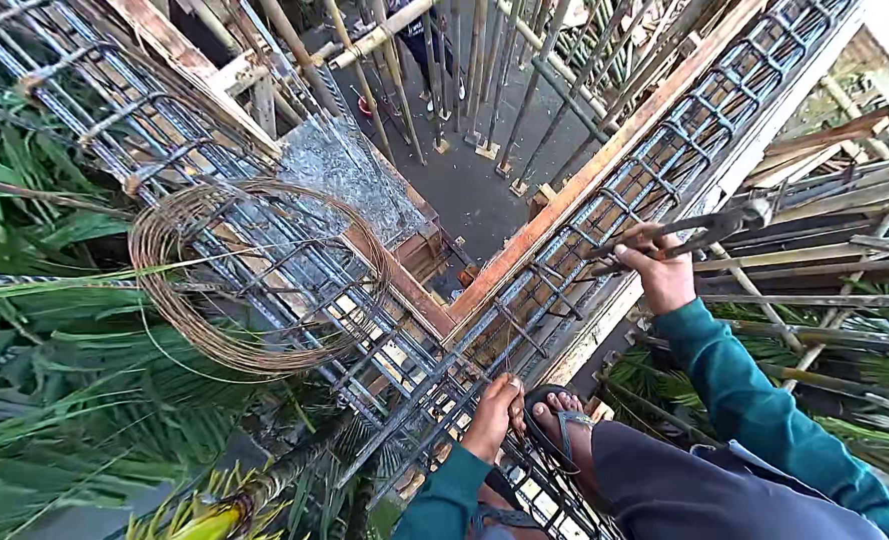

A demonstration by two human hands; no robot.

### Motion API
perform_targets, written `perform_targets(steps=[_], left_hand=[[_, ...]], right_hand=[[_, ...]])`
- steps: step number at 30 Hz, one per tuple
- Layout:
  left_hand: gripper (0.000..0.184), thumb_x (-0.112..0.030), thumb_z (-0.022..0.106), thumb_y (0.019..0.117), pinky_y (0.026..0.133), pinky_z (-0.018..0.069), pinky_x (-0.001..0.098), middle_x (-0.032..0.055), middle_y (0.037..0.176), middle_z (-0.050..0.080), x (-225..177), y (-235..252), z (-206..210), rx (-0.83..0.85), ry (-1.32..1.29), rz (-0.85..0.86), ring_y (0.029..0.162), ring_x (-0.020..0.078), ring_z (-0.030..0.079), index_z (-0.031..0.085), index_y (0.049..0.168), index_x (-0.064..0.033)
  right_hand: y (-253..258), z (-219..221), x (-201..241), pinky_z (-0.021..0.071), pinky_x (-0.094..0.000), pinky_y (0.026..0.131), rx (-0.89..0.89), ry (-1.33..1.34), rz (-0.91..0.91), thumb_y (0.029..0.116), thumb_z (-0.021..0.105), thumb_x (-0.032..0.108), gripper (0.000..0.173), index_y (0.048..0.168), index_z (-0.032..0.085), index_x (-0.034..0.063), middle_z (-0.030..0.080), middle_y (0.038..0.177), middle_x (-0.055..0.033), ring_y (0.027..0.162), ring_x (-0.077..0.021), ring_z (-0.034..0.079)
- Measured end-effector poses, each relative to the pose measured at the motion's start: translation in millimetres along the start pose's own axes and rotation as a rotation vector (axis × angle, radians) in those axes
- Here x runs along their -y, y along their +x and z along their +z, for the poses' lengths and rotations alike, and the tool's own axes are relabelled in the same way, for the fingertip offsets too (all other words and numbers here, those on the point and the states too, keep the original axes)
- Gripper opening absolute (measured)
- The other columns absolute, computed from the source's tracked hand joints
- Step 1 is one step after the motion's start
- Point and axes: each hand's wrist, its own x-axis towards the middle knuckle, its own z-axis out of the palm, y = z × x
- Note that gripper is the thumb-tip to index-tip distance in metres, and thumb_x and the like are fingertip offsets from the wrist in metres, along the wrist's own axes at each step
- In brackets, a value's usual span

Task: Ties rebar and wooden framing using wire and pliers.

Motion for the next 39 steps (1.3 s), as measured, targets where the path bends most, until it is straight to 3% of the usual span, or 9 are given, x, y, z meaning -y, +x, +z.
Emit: perform_targets(steps=[7,13,19,22,25,27,32,36,39], left_hand=[[0.026,-0.014,0.031,0.1115,0.053,0.0491,0.0232,-0.0045,0.064,0.043,1,-1,0,0.0,0.006,0.011,0.05,0.0076,0.045,0.052,0.097,-0.0071],[0.025,-0.017,0.031,0.1119,0.054,0.0489,0.0234,-0.0044,0.064,0.043,-5,-2,10,0.024,0.028,0.001,0.051,0.0078,0.046,0.051,0.099,-0.0083],[0.026,-0.018,0.031,0.1121,0.053,0.0486,0.0235,-0.0043,0.064,0.043,-6,-4,12,0.027,0.015,0.027,0.05,0.0079,0.046,0.051,0.099,-0.0081],[0.025,-0.019,0.033,0.1127,0.054,0.048,0.0242,-0.0041,0.065,0.043,-14,-4,26,0.042,0.046,0.048,0.052,0.008,0.045,0.052,0.103,-0.0069],[0.025,-0.023,0.036,0.113,0.053,0.0442,0.0239,-0.0037,0.068,0.042,-22,-1,50,0.027,0.102,0.061,0.053,0.0079,0.044,0.053,0.11,-0.0043],[0.029,-0.027,0.036,0.1133,0.06,0.047,0.0299,0.0009,0.075,0.047,-23,3,64,-0.007,0.212,0.062,0.061,0.0123,0.049,0.053,0.117,-0.0027],[0.042,-0.027,0.043,0.1122,0.108,0.047,0.0479,0.0221,0.129,0.064,-17,20,79,-0.002,0.456,0.112,0.122,0.0294,0.062,0.051,0.14,0.0035],[0.047,-0.036,0.039,0.1123,0.1,0.0493,0.0538,0.0235,0.118,0.066,-11,28,73,0.097,0.67,0.097,0.112,0.0338,0.065,0.06,0.129,0.003],[0.052,-0.04,0.034,0.1126,0.084,0.0524,0.0511,0.0183,0.1,0.066,-16,22,53,0.196,0.727,0.099,0.088,0.0291,0.064,0.066,0.119,0.0004]], right_hand=[[-14,-6,-65,0.0609,-0.0419,0.078,0.031,-0.162,0.019,0.0903,0.075,0.002,0.031,0.12,0.067,0.0007,0.073,0.097,-0.0108,0.081,-0.0172,0.07],[-9,3,-86,0.0512,-0.0534,0.1,0.106,-0.442,0.131,0.0946,0.074,0.024,0.036,0.124,0.071,0.003,0.062,0.127,-0.0248,0.114,-0.0352,0.063],[-36,-8,-58,0.0539,-0.0524,0.093,0.04,-0.566,0.122,0.0938,0.071,0.021,0.045,0.132,0.062,-0.0001,0.06,0.128,-0.027,0.109,-0.038,0.064],[-61,13,-12,0.0567,-0.052,0.086,0.253,-0.551,0.095,0.1018,0.058,0.028,0.035,0.119,0.067,-0.0009,0.069,0.108,-0.0197,0.095,-0.0311,0.069],[-67,40,10,0.0583,-0.0454,0.077,0.739,-0.41,0.451,0.1095,0.045,0.042,0.048,0.123,0.065,0.0003,0.072,0.099,-0.0135,0.08,-0.0232,0.069],[-65,56,2,0.0606,-0.0386,0.066,0.848,-0.219,0.67,0.1111,0.043,0.041,0.047,0.118,0.065,0.0,0.072,0.087,-0.0103,0.069,-0.0192,0.071],[-52,64,-1,0.0578,-0.0337,0.067,0.757,-0.055,0.826,0.1043,0.057,0.016,0.016,0.108,0.064,0.0021,0.067,0.082,-0.0052,0.071,-0.0147,0.066],[-53,69,-4,0.0513,-0.0328,0.066,0.764,-0.306,0.727,0.1007,0.058,0.01,0.011,0.105,0.064,0.0016,0.063,0.086,-0.006,0.072,-0.0131,0.059],[-46,75,7,0.0564,-0.0442,0.073,0.826,-0.574,0.74,0.1049,0.053,0.013,0.026,0.125,0.061,-0.0009,0.067,0.101,-0.0164,0.079,-0.0231,0.065]])
